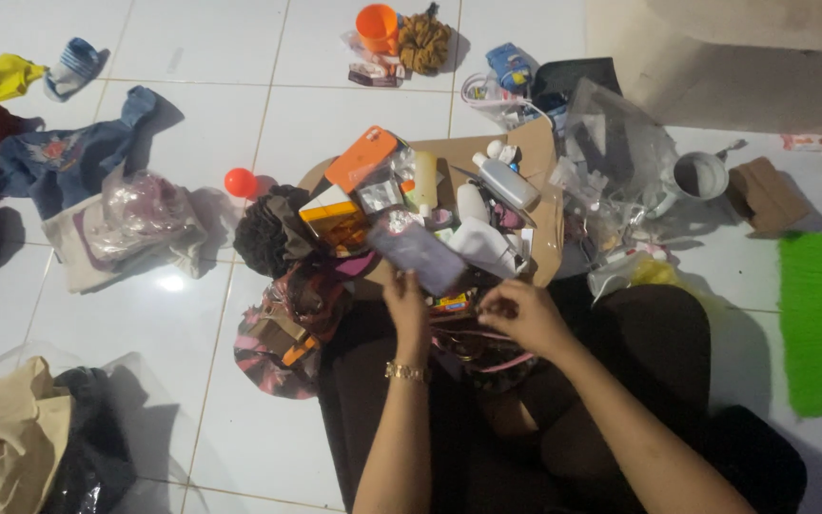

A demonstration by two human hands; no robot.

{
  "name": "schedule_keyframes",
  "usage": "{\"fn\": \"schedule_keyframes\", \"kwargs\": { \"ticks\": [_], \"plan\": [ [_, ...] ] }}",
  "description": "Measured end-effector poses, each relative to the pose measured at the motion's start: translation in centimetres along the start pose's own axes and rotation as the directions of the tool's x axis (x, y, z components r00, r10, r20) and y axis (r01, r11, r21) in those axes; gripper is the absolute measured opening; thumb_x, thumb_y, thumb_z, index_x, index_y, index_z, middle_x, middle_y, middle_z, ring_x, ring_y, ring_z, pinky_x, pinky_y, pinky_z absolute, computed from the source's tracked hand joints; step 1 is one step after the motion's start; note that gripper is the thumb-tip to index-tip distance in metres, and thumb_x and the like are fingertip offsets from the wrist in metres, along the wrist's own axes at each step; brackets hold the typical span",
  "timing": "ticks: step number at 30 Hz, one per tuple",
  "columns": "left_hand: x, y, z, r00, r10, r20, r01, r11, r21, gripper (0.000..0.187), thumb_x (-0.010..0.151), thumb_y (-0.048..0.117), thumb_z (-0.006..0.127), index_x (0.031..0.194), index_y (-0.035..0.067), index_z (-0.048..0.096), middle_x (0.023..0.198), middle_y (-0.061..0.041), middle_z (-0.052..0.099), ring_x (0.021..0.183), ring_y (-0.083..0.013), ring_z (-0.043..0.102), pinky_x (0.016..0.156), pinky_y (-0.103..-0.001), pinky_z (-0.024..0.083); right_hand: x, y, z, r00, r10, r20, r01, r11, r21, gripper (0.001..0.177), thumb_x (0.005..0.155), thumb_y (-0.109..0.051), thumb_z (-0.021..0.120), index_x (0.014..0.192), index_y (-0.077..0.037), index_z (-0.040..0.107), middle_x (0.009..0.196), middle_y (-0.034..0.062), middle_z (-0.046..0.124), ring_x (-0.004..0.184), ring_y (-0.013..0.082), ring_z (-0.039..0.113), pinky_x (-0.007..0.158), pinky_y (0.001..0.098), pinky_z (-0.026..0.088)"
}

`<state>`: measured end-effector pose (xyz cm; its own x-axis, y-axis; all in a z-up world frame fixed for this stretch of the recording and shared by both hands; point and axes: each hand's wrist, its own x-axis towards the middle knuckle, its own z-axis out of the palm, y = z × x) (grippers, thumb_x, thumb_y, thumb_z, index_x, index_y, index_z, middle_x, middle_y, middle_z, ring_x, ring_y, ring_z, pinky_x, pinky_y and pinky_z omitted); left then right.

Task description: Sorting through and organizing a variety of personal items, toiletries, and cosmetics on the floor and placing them onto a shelf.

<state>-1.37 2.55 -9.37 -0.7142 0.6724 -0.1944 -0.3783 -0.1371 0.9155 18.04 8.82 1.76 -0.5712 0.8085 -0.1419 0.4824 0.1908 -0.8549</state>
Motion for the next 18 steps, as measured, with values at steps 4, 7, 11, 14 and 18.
{"fn": "schedule_keyframes", "kwargs": {
  "ticks": [4, 7, 11, 14, 18],
  "plan": [
    [0.7, 1.2, -0.6, 0.975, -0.090, -0.205, 0.072, 0.993, -0.095, 0.045, 0.102, 0.009, 0.052, 0.146, 0.000, 0.041, 0.136, -0.012, 0.060, 0.116, -0.0207, 0.061, 0.099, -0.034, 0.051, -1.1, 1.1, -1.4, 0.978, -0.114, 0.172, 0.114, 0.993, 0.008, 0.020, 0.072, -0.012, 0.088, 0.087, -0.006, 0.076, 0.078, 0.0042, 0.071, 0.070, 0.0133, 0.070, 0.065, 0.0274, 0.055],
    [0.8, 0.6, -1.0, 0.954, -0.078, -0.288, 0.031, 0.986, -0.163, 0.046, 0.102, 0.009, 0.049, 0.146, -0.002, 0.040, 0.131, -0.016, 0.060, 0.111, -0.0231, 0.062, 0.095, -0.036, 0.052, -0.4, 3.7, -1.8, 0.970, -0.119, 0.213, 0.146, 0.982, -0.117, 0.026, 0.068, -0.016, 0.090, 0.088, -0.006, 0.077, 0.082, 0.0044, 0.071, 0.070, 0.0133, 0.069, 0.066, 0.0280, 0.056],
    [0.5, 0.5, -1.1, 0.954, -0.007, -0.299, -0.023, 0.995, -0.097, 0.044, 0.105, 0.009, 0.047, 0.145, -0.005, 0.043, 0.131, -0.015, 0.061, 0.111, -0.0203, 0.061, 0.097, -0.033, 0.050, 3.4, 7.0, -1.5, 0.995, 0.046, -0.091, -0.057, 0.990, -0.126, 0.019, 0.085, -0.017, 0.080, 0.102, -0.009, 0.076, 0.094, 0.0053, 0.072, 0.077, 0.0169, 0.073, 0.071, 0.0308, 0.059],
    [0.5, 1.2, -0.5, 0.950, -0.049, -0.307, 0.020, 0.995, -0.098, 0.042, 0.104, 0.010, 0.047, 0.144, -0.004, 0.047, 0.127, -0.013, 0.063, 0.106, -0.0184, 0.060, 0.094, -0.032, 0.050, 5.8, 4.5, -1.1, 0.967, -0.196, -0.163, 0.119, 0.913, -0.390, 0.034, 0.076, -0.014, 0.082, 0.108, -0.009, 0.074, 0.106, 0.0082, 0.069, 0.092, 0.0249, 0.071, 0.078, 0.0403, 0.056],
    [0.3, 1.2, -0.4, 0.955, -0.081, -0.286, 0.043, 0.990, -0.136, 0.041, 0.104, 0.011, 0.046, 0.140, -0.006, 0.053, 0.124, -0.012, 0.066, 0.104, -0.0171, 0.061, 0.094, -0.030, 0.049, 7.4, 4.1, 1.0, 0.957, -0.287, -0.042, 0.219, 0.809, -0.546, 0.050, 0.065, -0.014, 0.082, 0.113, -0.009, 0.071, 0.112, 0.0127, 0.068, 0.104, 0.0334, 0.062, 0.085, 0.0470, 0.054]
  ]
}}
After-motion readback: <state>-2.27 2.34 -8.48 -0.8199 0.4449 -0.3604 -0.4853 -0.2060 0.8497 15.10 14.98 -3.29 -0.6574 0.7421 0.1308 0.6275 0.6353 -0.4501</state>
